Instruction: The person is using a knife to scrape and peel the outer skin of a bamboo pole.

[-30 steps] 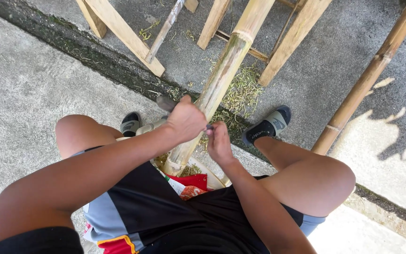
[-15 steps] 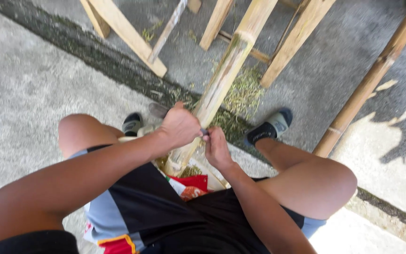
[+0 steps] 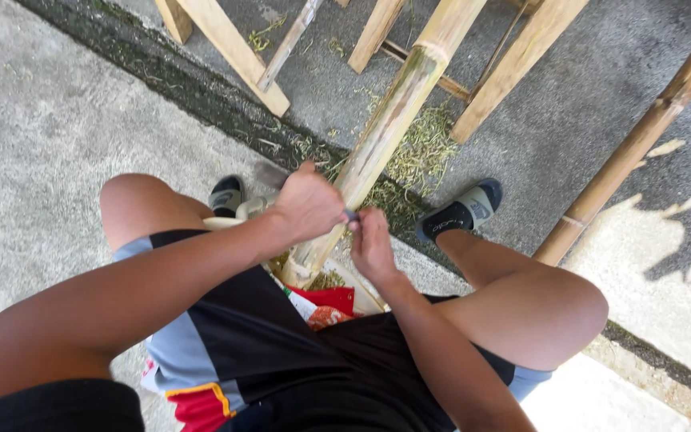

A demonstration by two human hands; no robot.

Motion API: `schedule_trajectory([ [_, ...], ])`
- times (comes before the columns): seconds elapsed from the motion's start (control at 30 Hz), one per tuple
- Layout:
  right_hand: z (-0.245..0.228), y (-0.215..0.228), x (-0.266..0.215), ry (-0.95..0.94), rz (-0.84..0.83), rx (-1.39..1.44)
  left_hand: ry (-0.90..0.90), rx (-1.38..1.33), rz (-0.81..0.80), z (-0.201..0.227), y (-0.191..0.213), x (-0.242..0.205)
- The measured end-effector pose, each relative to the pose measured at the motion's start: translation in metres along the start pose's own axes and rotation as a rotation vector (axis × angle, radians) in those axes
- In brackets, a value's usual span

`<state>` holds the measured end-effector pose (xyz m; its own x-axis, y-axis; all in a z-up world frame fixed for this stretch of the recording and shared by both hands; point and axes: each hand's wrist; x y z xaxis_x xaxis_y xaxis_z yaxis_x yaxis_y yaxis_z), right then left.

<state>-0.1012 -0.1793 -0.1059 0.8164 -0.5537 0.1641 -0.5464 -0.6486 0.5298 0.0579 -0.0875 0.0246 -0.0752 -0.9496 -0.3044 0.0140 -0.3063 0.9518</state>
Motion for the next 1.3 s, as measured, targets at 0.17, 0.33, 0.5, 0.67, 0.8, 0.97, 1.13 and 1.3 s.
schedule_trajectory([
  [0.17, 0.011, -0.002, 0.013, 0.038, -0.002, -0.039, -0.018, 0.046, -0.101, -0.016, -0.001, 0.017],
  [0.33, 0.018, -0.007, 0.015, -0.067, 0.004, -0.032, -0.037, 0.038, -0.014, -0.013, 0.009, 0.010],
  [0.5, 0.013, -0.001, 0.009, 0.059, 0.038, -0.068, -0.014, 0.022, -0.027, -0.013, -0.008, 0.014],
  [0.67, 0.019, -0.002, 0.023, -0.012, -0.009, -0.030, -0.024, 0.050, -0.033, -0.020, 0.001, 0.019],
  [0.8, 0.007, 0.000, -0.005, -0.018, 0.008, -0.037, -0.016, -0.003, -0.033, 0.000, -0.003, 0.000],
  [0.97, 0.012, -0.003, 0.008, -0.044, -0.036, -0.047, -0.019, 0.055, -0.076, -0.014, -0.009, 0.012],
  [1.13, 0.024, -0.013, 0.005, 0.035, 0.043, -0.054, -0.030, 0.046, -0.054, -0.012, -0.001, 0.007],
  [1.3, 0.002, -0.005, -0.007, 0.020, 0.062, -0.082, 0.001, -0.020, -0.014, -0.001, -0.016, 0.003],
])
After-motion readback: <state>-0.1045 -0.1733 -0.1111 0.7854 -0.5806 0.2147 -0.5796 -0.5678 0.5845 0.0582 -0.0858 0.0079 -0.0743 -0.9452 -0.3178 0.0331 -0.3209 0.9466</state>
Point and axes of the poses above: each hand's wrist, its own x-axis towards the middle knuckle, its own y-axis out of the back of the hand, z = x × y, and after that the axes turned 14 degrees about -y, right-handed
